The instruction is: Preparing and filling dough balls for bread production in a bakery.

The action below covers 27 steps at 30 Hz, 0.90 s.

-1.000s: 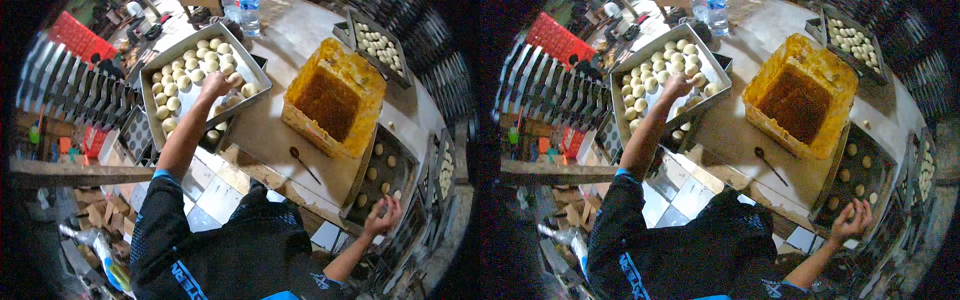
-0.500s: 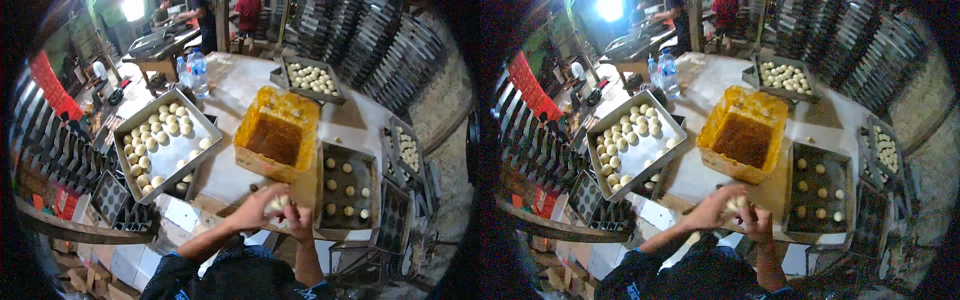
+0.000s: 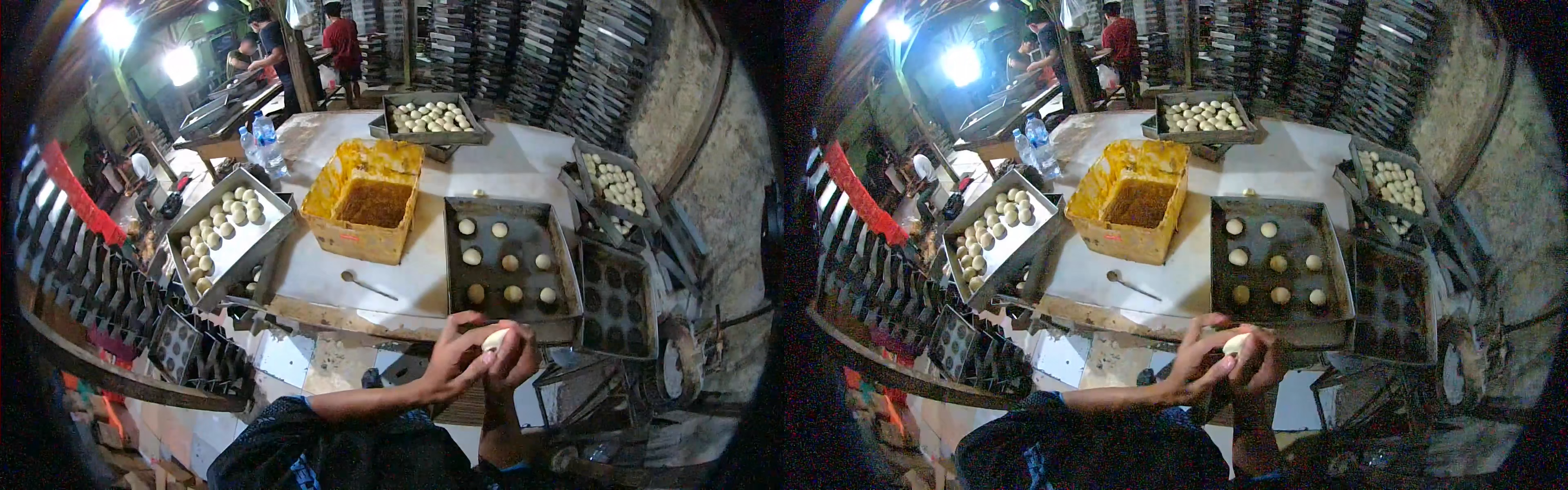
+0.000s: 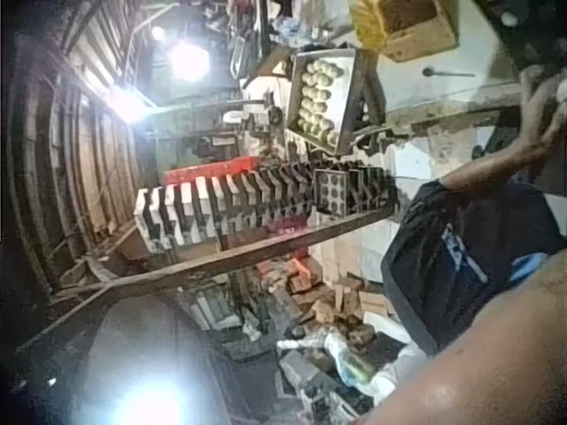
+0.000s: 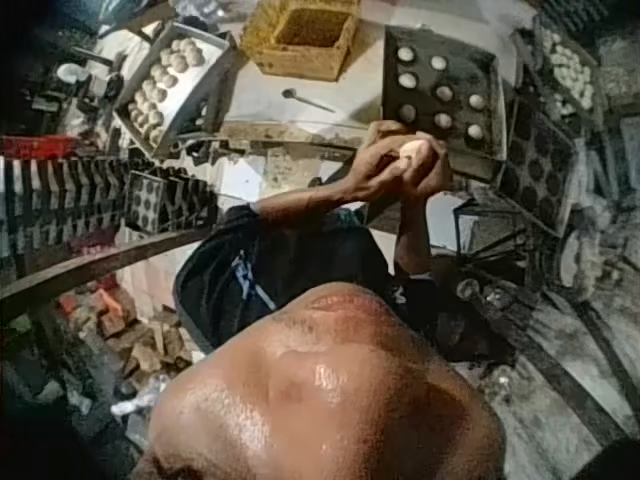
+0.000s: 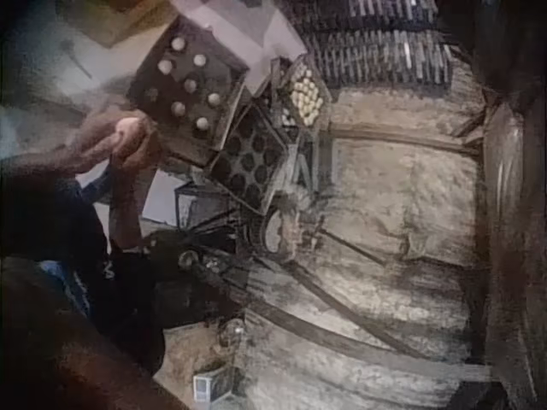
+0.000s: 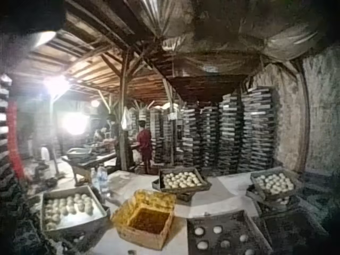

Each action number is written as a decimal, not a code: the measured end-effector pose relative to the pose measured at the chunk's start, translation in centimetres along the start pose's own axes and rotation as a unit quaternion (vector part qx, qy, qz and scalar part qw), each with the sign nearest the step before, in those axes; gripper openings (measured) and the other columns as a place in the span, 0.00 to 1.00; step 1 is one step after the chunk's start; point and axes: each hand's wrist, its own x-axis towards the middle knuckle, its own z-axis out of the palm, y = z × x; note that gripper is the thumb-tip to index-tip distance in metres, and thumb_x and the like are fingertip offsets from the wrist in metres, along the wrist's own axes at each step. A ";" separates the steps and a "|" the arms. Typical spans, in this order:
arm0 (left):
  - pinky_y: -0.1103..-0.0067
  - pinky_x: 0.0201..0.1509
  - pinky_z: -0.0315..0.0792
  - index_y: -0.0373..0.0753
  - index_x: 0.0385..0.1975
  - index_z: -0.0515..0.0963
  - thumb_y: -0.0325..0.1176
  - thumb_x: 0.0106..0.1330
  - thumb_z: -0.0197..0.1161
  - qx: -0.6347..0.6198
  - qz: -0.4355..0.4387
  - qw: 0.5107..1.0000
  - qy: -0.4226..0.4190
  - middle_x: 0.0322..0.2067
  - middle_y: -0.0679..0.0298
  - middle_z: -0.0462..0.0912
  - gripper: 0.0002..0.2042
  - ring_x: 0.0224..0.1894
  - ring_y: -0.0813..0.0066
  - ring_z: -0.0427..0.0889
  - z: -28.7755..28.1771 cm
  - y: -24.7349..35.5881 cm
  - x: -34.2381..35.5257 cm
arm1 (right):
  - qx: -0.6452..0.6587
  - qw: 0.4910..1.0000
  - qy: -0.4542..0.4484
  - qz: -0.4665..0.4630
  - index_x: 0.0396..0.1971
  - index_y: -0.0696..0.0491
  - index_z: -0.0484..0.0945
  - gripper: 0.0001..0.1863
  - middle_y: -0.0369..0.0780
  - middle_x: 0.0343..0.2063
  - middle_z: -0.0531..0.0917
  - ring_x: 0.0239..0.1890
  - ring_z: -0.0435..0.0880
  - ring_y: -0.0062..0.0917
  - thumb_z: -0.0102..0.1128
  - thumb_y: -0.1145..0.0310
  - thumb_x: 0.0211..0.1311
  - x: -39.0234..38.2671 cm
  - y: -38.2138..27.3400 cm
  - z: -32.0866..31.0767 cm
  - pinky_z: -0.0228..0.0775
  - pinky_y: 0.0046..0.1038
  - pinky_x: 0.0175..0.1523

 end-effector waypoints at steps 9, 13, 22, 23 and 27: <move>0.67 0.65 0.55 0.27 0.62 0.55 0.47 0.65 0.54 -0.104 -0.167 0.979 -0.051 0.58 0.44 0.64 0.33 0.62 0.55 0.63 -0.4 -1.8 0.8 | 0.277 0.956 0.001 -0.096 0.37 0.61 0.75 0.17 0.44 0.30 0.81 0.29 0.77 0.25 0.47 0.60 0.67 -1.0 6.6 3.8 0.69 0.24 0.34; 0.66 0.54 0.70 0.28 0.49 0.70 0.37 0.68 0.50 0.010 -0.202 0.979 -0.020 0.45 0.39 0.75 0.18 0.49 0.42 0.75 -4.1 -3.1 0.1 | 0.177 0.976 -0.122 0.006 0.40 0.64 0.73 0.23 0.46 0.34 0.79 0.32 0.76 0.29 0.42 0.55 0.70 -0.9 8.0 8.5 0.70 0.30 0.38; 0.77 0.39 0.72 0.33 0.45 0.74 0.44 0.69 0.51 -0.474 -0.529 0.700 0.074 0.36 0.63 0.79 0.19 0.36 0.74 0.78 -15.8 -14.3 -5.0 | 0.094 0.951 -0.284 0.078 0.38 0.58 0.76 0.18 0.48 0.35 0.78 0.37 0.74 0.32 0.36 0.65 0.68 -2.7 8.6 22.5 0.65 0.34 0.45; 0.77 0.42 0.72 0.32 0.45 0.73 0.44 0.69 0.51 -0.522 -0.522 0.665 0.114 0.38 0.61 0.79 0.19 0.38 0.72 0.78 -17.4 -15.4 -5.7 | 0.153 0.914 -0.333 0.173 0.37 0.58 0.77 0.17 0.47 0.33 0.79 0.37 0.76 0.33 0.38 0.64 0.68 -3.4 9.5 23.8 0.67 0.35 0.44; 0.74 0.49 0.73 0.32 0.52 0.70 0.45 0.69 0.51 -0.495 -0.525 0.686 0.096 0.45 0.58 0.78 0.22 0.45 0.70 0.78 -25.2 -19.5 -7.9 | -0.094 0.888 -0.446 0.063 0.40 0.60 0.74 0.13 0.52 0.30 0.79 0.36 0.79 0.43 0.49 0.66 0.64 -6.1 13.8 29.6 0.70 0.37 0.41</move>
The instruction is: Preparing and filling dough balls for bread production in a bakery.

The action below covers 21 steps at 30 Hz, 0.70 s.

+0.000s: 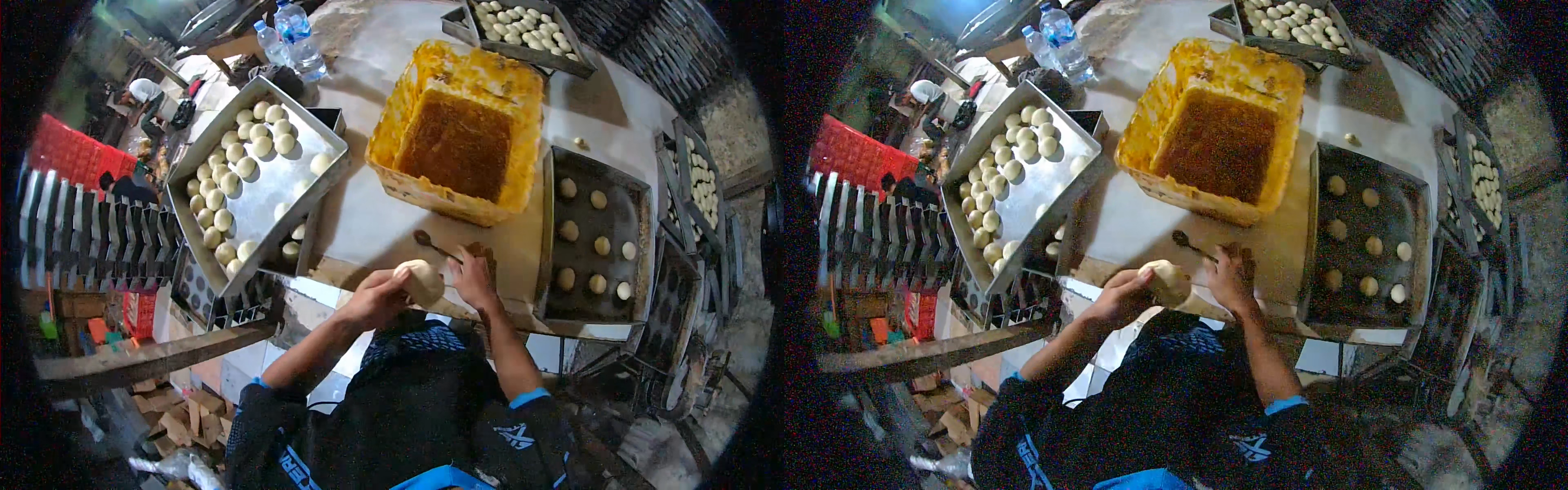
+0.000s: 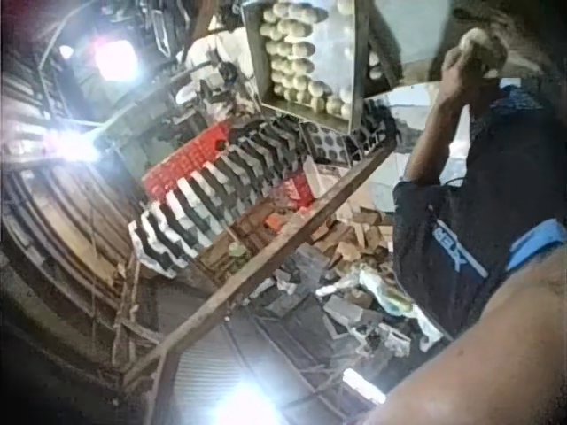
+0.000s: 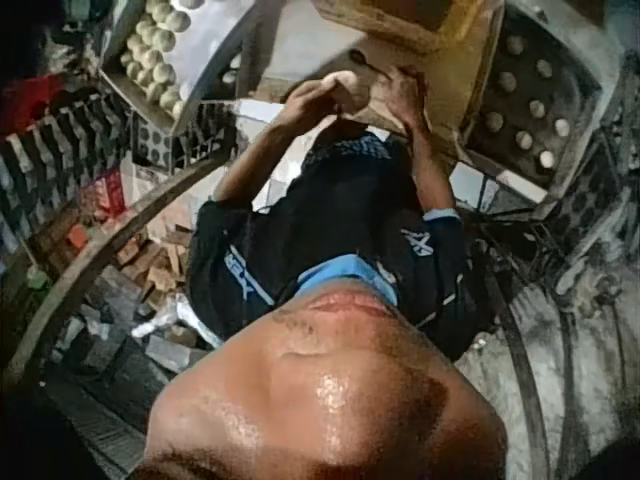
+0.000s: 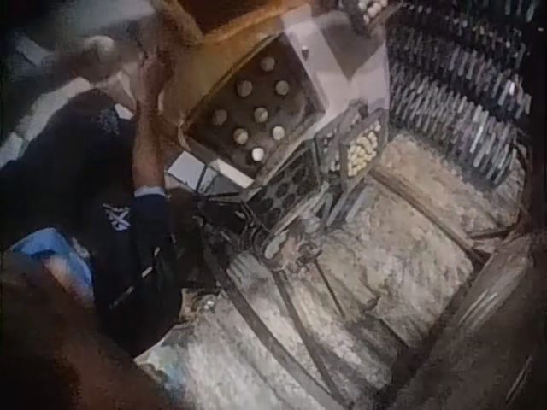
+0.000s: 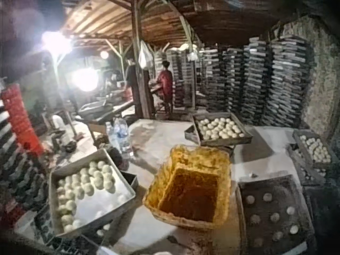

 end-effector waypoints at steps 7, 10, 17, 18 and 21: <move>0.75 0.45 0.76 0.30 0.52 0.71 0.45 0.69 0.51 0.012 0.057 0.997 0.055 0.42 0.56 0.80 0.22 0.40 0.71 0.81 -7.0 4.7 0.0 | -0.116 0.967 -0.200 0.103 0.41 0.57 0.73 0.10 0.54 0.31 0.76 0.35 0.78 0.45 0.52 0.71 0.62 2.0 0.5 -0.7 0.70 0.41 0.35; 0.77 0.44 0.75 0.30 0.49 0.73 0.44 0.68 0.53 0.079 0.052 0.986 0.135 0.40 0.58 0.80 0.21 0.39 0.74 0.81 -8.1 5.4 0.7 | -0.126 0.987 -0.063 -0.081 0.42 0.54 0.74 0.10 0.50 0.29 0.75 0.32 0.78 0.41 0.51 0.72 0.62 3.0 -4.6 -6.2 0.70 0.36 0.32; 0.79 0.36 0.72 0.32 0.38 0.78 0.45 0.68 0.54 0.041 -0.043 0.945 0.322 0.31 0.63 0.79 0.18 0.32 0.79 0.77 -9.2 6.7 3.1 | -0.171 0.976 -0.075 -0.110 0.39 0.63 0.76 0.13 0.49 0.23 0.76 0.28 0.78 0.39 0.49 0.70 0.62 19.0 -8.1 -12.0 0.70 0.38 0.34; 0.80 0.37 0.72 0.31 0.37 0.77 0.46 0.68 0.54 0.004 0.020 0.961 0.274 0.32 0.62 0.79 0.20 0.33 0.79 0.77 -9.3 6.8 3.4 | -0.151 0.979 -0.089 -0.107 0.39 0.63 0.76 0.13 0.49 0.23 0.76 0.28 0.78 0.39 0.49 0.70 0.62 20.1 -7.7 -11.2 0.70 0.38 0.34; 0.79 0.41 0.72 0.30 0.39 0.77 0.47 0.68 0.53 0.058 -0.043 0.961 0.267 0.35 0.60 0.80 0.21 0.36 0.76 0.78 -10.1 7.1 3.1 | -0.249 0.907 -0.337 -0.025 0.38 0.62 0.77 0.11 0.54 0.29 0.78 0.35 0.78 0.46 0.49 0.75 0.58 22.2 -6.5 -8.3 0.70 0.42 0.42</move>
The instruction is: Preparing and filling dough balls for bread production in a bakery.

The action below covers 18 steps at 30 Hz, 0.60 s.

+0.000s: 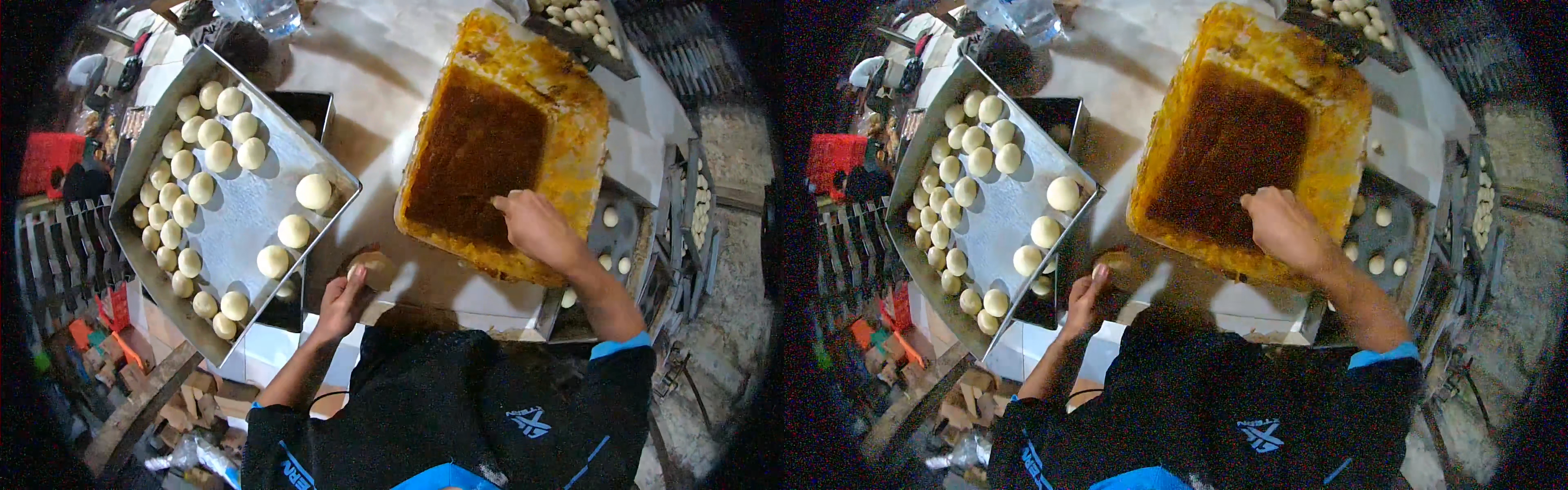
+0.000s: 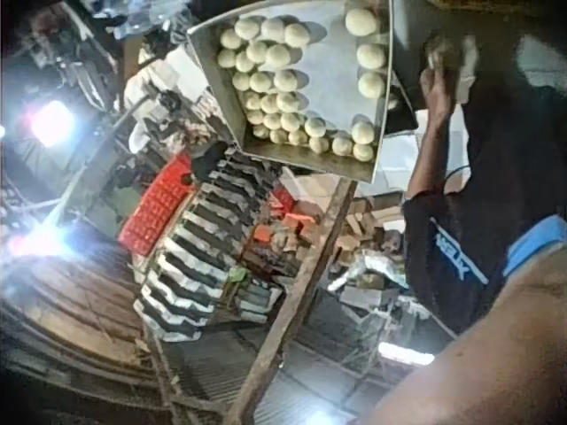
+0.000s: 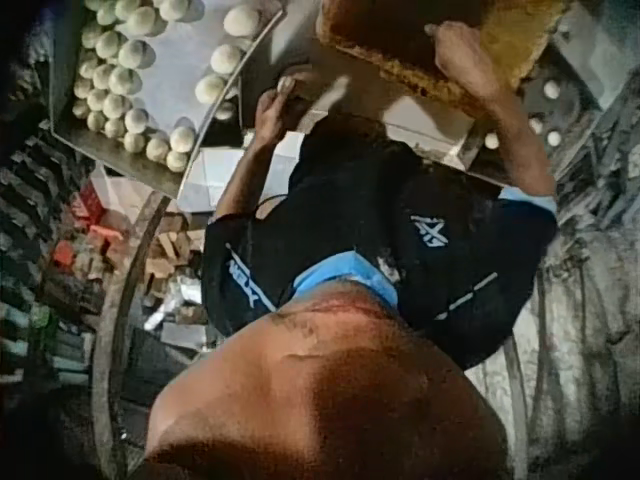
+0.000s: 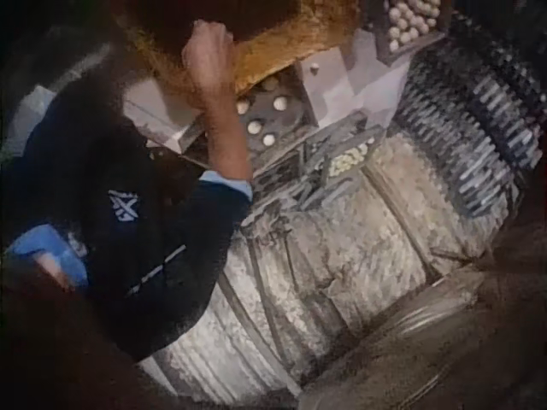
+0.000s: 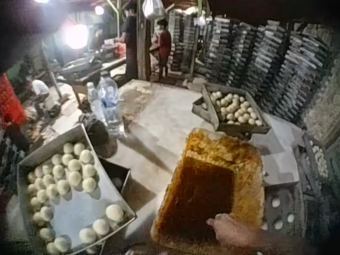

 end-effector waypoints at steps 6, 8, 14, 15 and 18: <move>0.73 0.52 0.73 0.28 0.49 0.71 0.37 0.69 0.52 -0.145 0.030 0.989 0.000 0.45 0.54 0.78 0.18 0.47 0.68 0.78 -0.4 0.0 0.1 | -0.030 0.982 -0.183 0.025 0.31 0.59 0.80 0.10 0.54 0.29 0.80 0.37 0.78 0.47 0.50 0.75 0.52 1.4 -0.2 0.8 0.71 0.42 0.45; 0.72 0.53 0.72 0.28 0.52 0.69 0.37 0.68 0.52 -0.128 0.044 0.991 -0.020 0.47 0.52 0.76 0.19 0.49 0.66 0.77 -0.2 0.5 0.0 | 0.028 0.991 -0.110 -0.065 0.29 0.61 0.80 0.10 0.54 0.28 0.80 0.35 0.78 0.49 0.51 0.73 0.52 1.0 0.1 0.4 0.72 0.40 0.44; 0.72 0.62 0.63 0.28 0.62 0.56 0.33 0.69 0.49 -0.097 0.177 0.970 -0.133 0.56 0.51 0.69 0.25 0.57 0.65 0.71 1.6 2.8 -1.4 | 0.265 0.951 -0.151 0.042 0.32 0.58 0.81 0.11 0.41 0.21 0.82 0.24 0.78 0.26 0.53 0.69 0.54 -0.9 1.4 -2.3 0.68 0.26 0.32; 0.71 0.62 0.63 0.28 0.63 0.56 0.32 0.69 0.49 -0.089 0.199 0.968 -0.126 0.56 0.51 0.69 0.25 0.57 0.66 0.71 2.0 3.3 -1.9 | 0.305 0.937 -0.159 0.067 0.33 0.58 0.82 0.12 0.34 0.20 0.80 0.24 0.74 0.15 0.54 0.67 0.55 -1.6 1.5 -3.0 0.63 0.20 0.31; 0.70 0.62 0.63 0.28 0.63 0.54 0.33 0.70 0.48 -0.079 0.242 0.958 -0.128 0.57 0.51 0.68 0.25 0.58 0.66 0.69 3.3 4.4 -3.3 | 0.411 0.906 -0.098 0.025 0.32 0.59 0.82 0.12 0.34 0.22 0.80 0.25 0.74 0.16 0.53 0.67 0.56 -4.5 0.3 -3.8 0.62 0.18 0.30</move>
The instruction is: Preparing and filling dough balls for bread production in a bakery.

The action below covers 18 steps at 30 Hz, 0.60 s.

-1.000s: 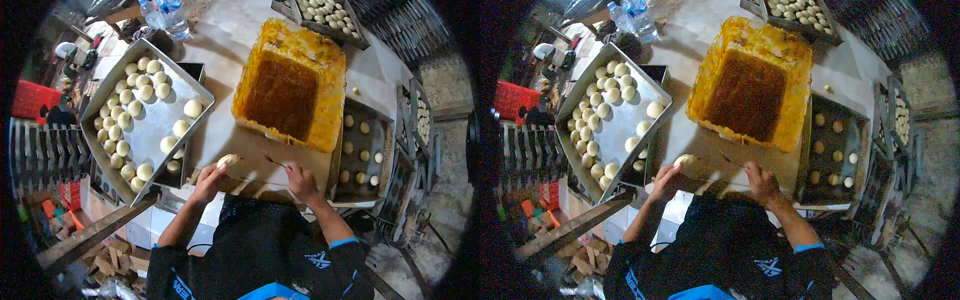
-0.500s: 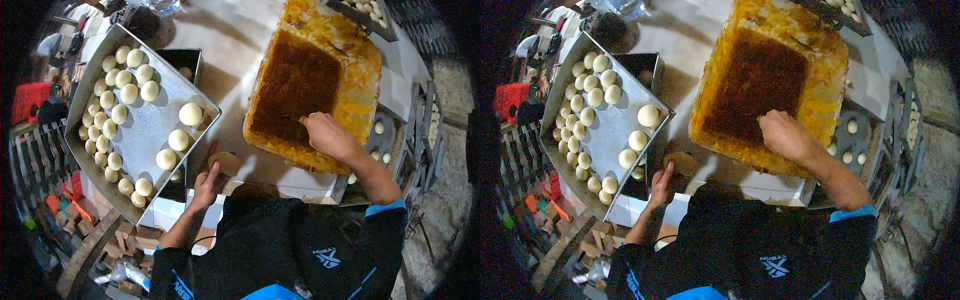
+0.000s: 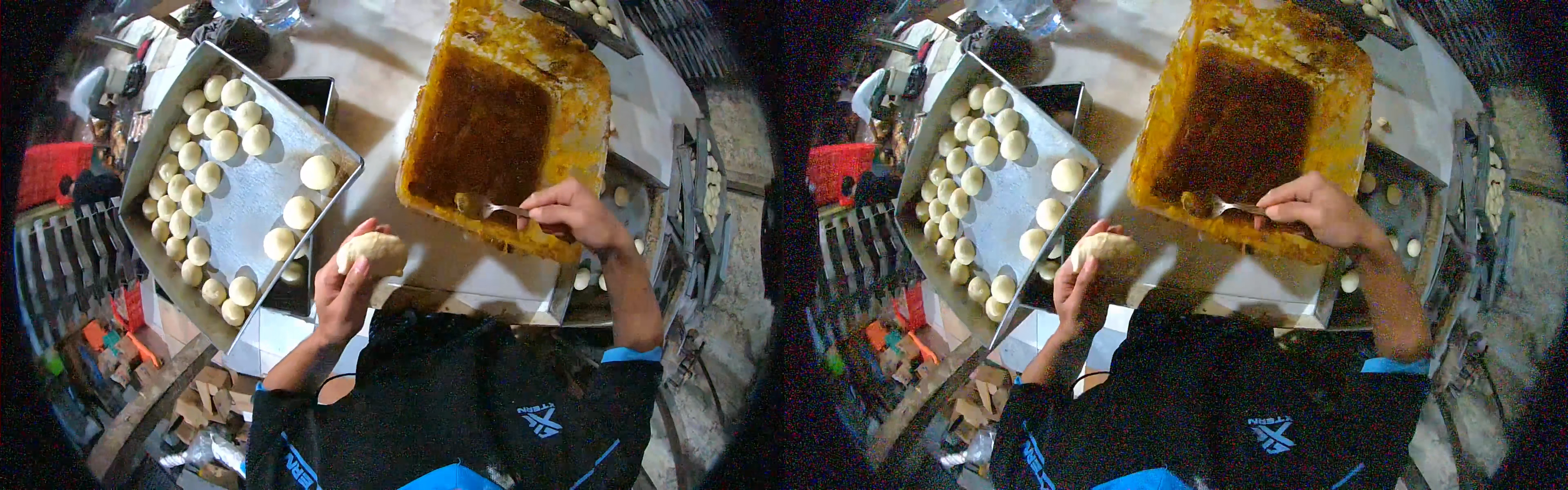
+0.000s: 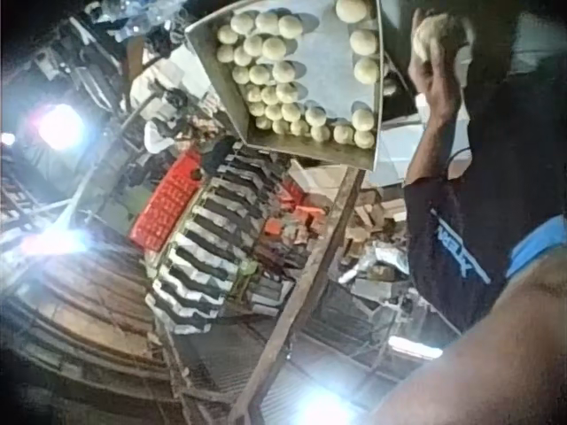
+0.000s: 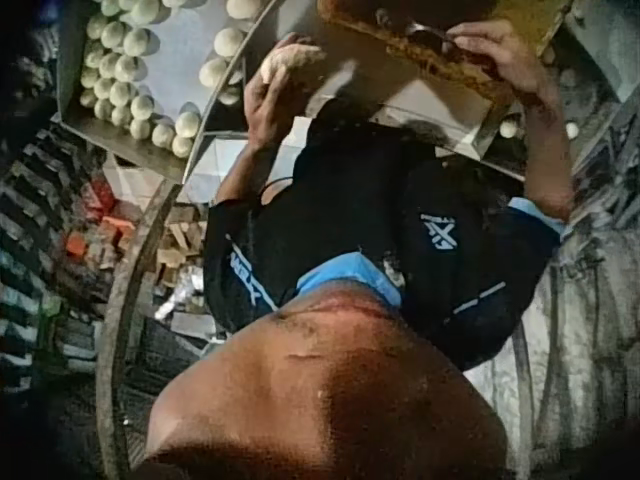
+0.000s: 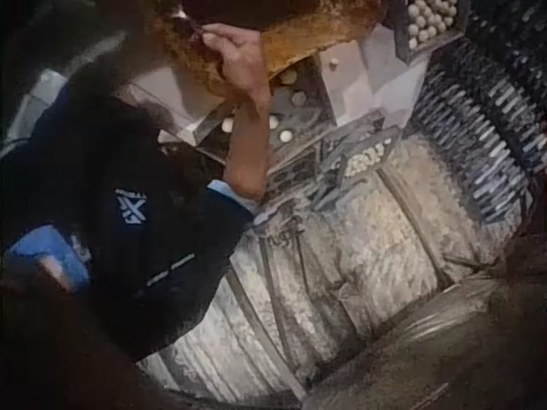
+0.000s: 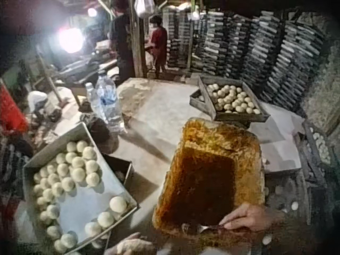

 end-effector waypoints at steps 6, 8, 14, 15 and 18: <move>0.69 0.63 0.63 0.30 0.63 0.55 0.40 0.71 0.45 -0.220 -0.088 0.971 -0.030 0.59 0.53 0.66 0.26 0.59 0.64 0.68 3.3 0.0 -1.0 | -0.125 0.930 0.204 -0.279 0.40 0.58 0.79 0.12 0.45 0.26 0.81 0.29 0.80 0.34 0.51 0.75 0.56 -3.6 1.7 9.0 0.72 0.34 0.35; 0.70 0.63 0.63 0.32 0.63 0.56 0.40 0.71 0.44 -0.207 -0.109 0.972 -0.018 0.59 0.54 0.66 0.25 0.59 0.65 0.68 3.7 -0.8 -1.7 | -0.250 0.907 0.221 -0.259 0.49 0.55 0.76 0.21 0.43 0.25 0.78 0.27 0.78 0.37 0.52 0.78 0.52 -4.0 3.8 11.9 0.73 0.36 0.34; 0.78 0.50 0.70 0.33 0.59 0.63 0.41 0.71 0.45 -0.152 -0.132 0.973 0.108 0.54 0.55 0.72 0.22 0.52 0.70 0.74 2.6 -5.5 -2.2 | -0.336 0.837 0.331 -0.279 0.58 0.51 0.69 0.30 0.43 0.28 0.77 0.29 0.78 0.36 0.49 0.79 0.51 0.2 14.5 17.4 0.73 0.36 0.33; 0.82 0.43 0.72 0.33 0.58 0.65 0.41 0.72 0.45 -0.182 -0.111 0.968 0.134 0.53 0.56 0.74 0.21 0.49 0.73 0.76 2.5 -6.2 -2.3 | -0.351 0.824 0.370 -0.248 0.60 0.48 0.67 0.30 0.45 0.30 0.79 0.31 0.78 0.36 0.49 0.78 0.53 0.7 16.0 18.0 0.72 0.39 0.33; 0.83 0.41 0.72 0.33 0.58 0.65 0.40 0.71 0.46 -0.136 -0.040 0.979 0.146 0.53 0.56 0.74 0.21 0.49 0.73 0.76 2.5 -7.3 -3.3 | -0.275 0.893 0.332 -0.131 0.54 0.51 0.73 0.22 0.48 0.34 0.79 0.34 0.79 0.39 0.51 0.76 0.56 0.9 18.2 17.7 0.73 0.36 0.38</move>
